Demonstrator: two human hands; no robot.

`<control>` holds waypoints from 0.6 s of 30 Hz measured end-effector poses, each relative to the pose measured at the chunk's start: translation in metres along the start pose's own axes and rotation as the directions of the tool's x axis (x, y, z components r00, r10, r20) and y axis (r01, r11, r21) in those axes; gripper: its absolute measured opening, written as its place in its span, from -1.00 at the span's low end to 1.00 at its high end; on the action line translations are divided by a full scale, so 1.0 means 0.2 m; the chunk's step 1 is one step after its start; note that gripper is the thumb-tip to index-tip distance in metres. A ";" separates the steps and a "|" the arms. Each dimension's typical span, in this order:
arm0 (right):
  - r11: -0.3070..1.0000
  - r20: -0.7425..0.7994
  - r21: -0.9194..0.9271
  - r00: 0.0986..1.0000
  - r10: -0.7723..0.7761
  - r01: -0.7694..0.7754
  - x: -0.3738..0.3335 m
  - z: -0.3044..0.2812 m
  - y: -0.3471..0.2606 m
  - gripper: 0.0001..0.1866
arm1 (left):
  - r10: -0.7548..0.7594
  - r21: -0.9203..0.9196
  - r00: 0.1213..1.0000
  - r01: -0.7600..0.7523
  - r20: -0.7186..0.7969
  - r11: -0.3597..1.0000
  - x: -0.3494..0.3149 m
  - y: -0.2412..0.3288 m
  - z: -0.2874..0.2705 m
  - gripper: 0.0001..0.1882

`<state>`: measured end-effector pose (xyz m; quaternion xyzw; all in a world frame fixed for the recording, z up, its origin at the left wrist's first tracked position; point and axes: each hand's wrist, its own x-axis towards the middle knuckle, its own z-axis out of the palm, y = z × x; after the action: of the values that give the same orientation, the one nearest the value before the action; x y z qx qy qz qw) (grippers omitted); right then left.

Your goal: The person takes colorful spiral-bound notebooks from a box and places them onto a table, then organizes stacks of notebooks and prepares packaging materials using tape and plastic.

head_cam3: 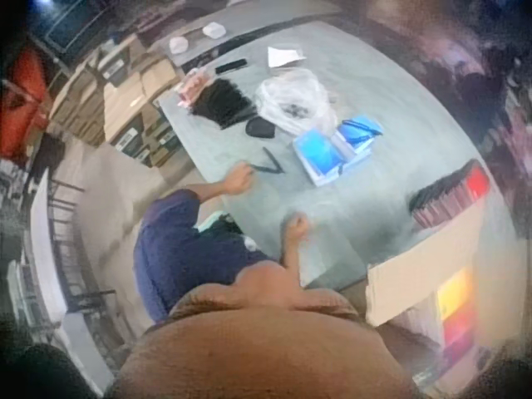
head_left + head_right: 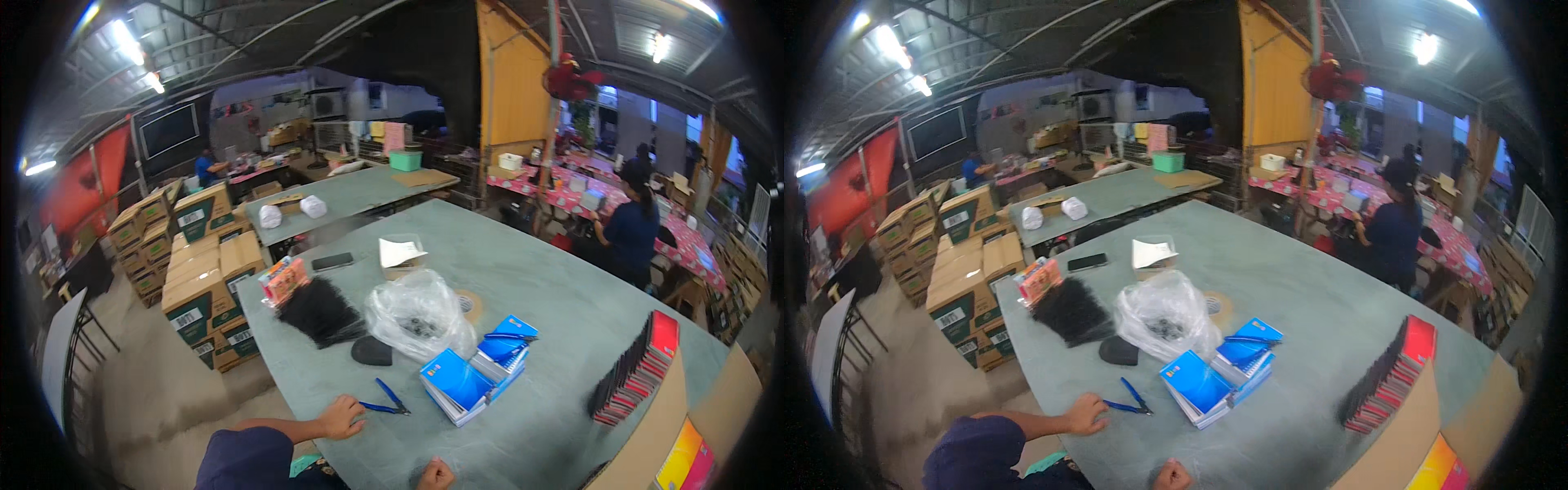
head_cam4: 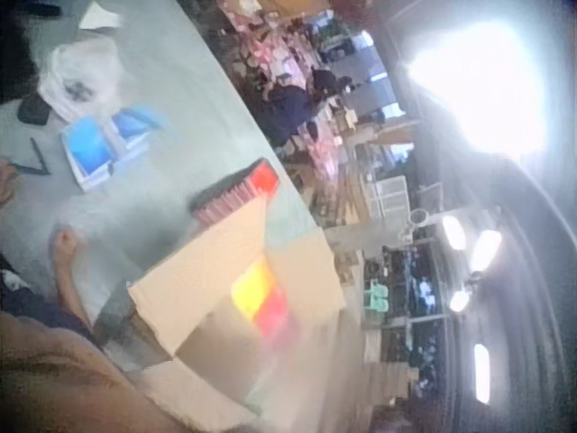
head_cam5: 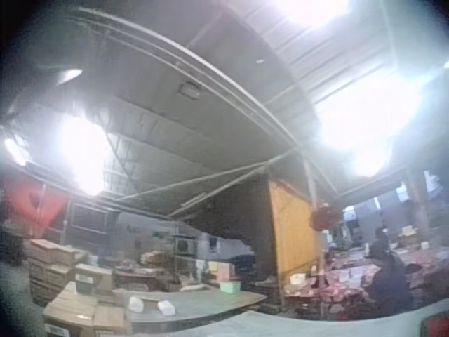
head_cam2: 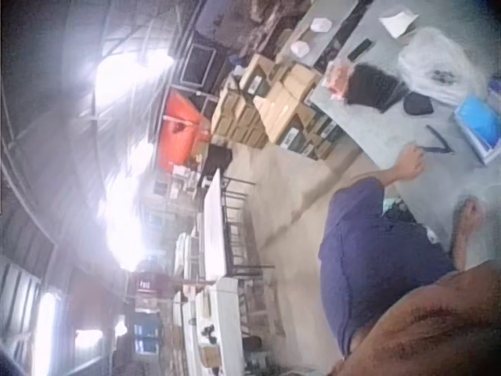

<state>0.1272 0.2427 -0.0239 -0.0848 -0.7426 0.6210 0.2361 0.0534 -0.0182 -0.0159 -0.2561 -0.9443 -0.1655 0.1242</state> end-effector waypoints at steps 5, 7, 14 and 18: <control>0.999 -0.024 0.025 0.999 -0.043 0.044 -0.03 0.04 0.10 -0.70 | -0.024 0.016 1.000 0.024 0.014 1.000 0.03 0.05 -0.03 -0.69; 0.998 -0.002 0.053 0.999 -0.036 0.036 -0.02 0.04 0.01 -0.70 | -0.040 0.010 0.999 0.040 -0.005 0.999 0.02 0.04 -0.05 -0.70; 0.943 0.154 -0.236 0.967 -0.204 0.236 0.05 -0.04 -0.02 -0.66 | -0.123 0.030 0.991 0.122 0.059 0.992 0.02 0.04 -0.06 -0.75; 0.592 0.009 -0.796 0.980 -0.199 0.128 0.10 -0.31 0.13 -0.69 | 0.084 -0.121 0.989 -0.069 0.124 0.990 0.00 0.00 -0.07 -0.81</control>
<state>0.1345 0.3114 -0.0367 -0.1368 -0.9348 0.2000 0.2598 0.0556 -0.0230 -0.0039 -0.3093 -0.9285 -0.1984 0.0544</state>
